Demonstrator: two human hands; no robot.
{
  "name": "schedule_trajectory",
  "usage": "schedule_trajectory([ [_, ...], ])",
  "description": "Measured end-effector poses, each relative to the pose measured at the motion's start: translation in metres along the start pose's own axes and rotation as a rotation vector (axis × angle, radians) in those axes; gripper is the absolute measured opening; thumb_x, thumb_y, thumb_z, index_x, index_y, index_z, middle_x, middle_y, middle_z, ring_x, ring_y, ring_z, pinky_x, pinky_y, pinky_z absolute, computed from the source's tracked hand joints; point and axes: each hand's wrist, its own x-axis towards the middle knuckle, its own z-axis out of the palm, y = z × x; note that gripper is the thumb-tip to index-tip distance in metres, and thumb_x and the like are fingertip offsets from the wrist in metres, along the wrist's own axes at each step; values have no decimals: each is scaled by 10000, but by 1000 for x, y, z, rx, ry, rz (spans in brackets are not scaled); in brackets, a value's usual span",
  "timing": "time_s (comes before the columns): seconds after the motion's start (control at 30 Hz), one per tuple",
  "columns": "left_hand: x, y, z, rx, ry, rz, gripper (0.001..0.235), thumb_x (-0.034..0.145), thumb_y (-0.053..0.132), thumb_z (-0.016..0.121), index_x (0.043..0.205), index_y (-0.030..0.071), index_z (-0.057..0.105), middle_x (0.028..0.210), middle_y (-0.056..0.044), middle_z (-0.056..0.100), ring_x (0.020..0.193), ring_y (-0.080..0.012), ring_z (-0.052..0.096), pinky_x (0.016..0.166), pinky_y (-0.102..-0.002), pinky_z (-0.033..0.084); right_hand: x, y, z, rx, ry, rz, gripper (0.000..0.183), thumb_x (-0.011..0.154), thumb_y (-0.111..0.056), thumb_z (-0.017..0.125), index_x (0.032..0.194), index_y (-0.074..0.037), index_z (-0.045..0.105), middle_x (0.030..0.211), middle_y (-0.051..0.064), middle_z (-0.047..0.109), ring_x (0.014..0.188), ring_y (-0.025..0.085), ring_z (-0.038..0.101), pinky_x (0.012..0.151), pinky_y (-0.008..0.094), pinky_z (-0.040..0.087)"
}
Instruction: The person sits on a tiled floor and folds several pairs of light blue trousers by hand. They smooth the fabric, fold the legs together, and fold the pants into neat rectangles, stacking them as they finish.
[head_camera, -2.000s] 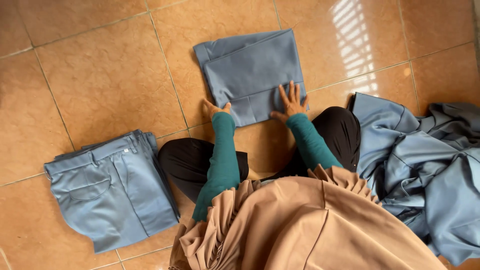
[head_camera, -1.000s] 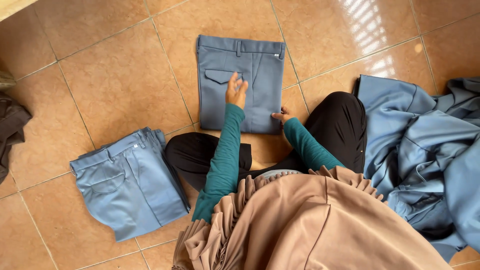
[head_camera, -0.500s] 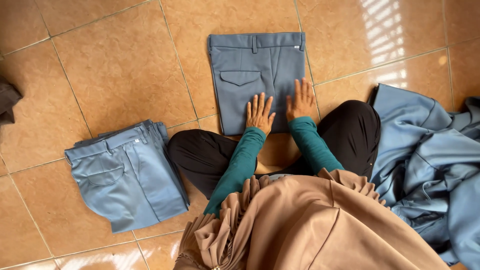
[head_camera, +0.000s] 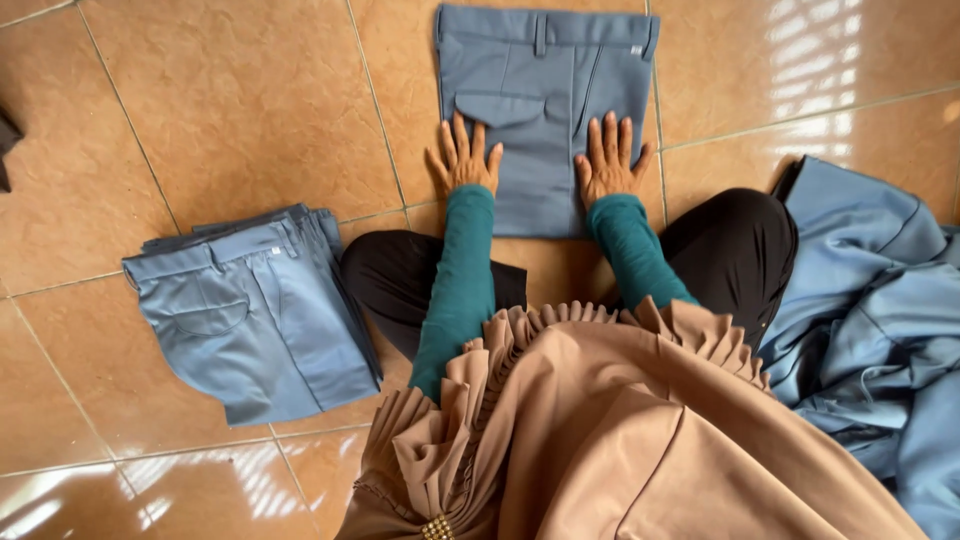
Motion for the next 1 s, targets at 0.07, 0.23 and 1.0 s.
schedule_trajectory([
  [0.07, 21, -9, -5, -22, -64, 12, 580, 1109, 635, 260, 1642, 413, 192, 1741, 21, -36, 1594, -261, -103, 1231, -710, 16, 10, -7, -17, -14, -4, 15, 631, 1102, -570, 174, 1673, -309, 118, 1753, 14, 76, 1593, 274, -12, 1206, 669, -53],
  [0.23, 76, -60, 35, -987, 212, 166, 325, 965, 130, 598, 1267, 188, 702, 1297, -66, 705, 1221, -238, 652, 1118, -326, 466, 48, 46, 0, 317, 87, -37, 634, 973, -265, 720, 1560, -333, 490, 1691, 36, 209, 1557, 286, 211, 1141, 642, 275],
  [1.0, -2, -107, 108, -582, -427, -485, 163, 848, 350, 772, 990, 428, 791, 1004, 126, 789, 1036, -126, 741, 950, -275, 597, -39, 136, 33, 1157, -147, 521, 169, 917, -105, 831, 1052, -124, 731, 893, 55, 722, 669, 185, 713, 467, 294, 592],
])
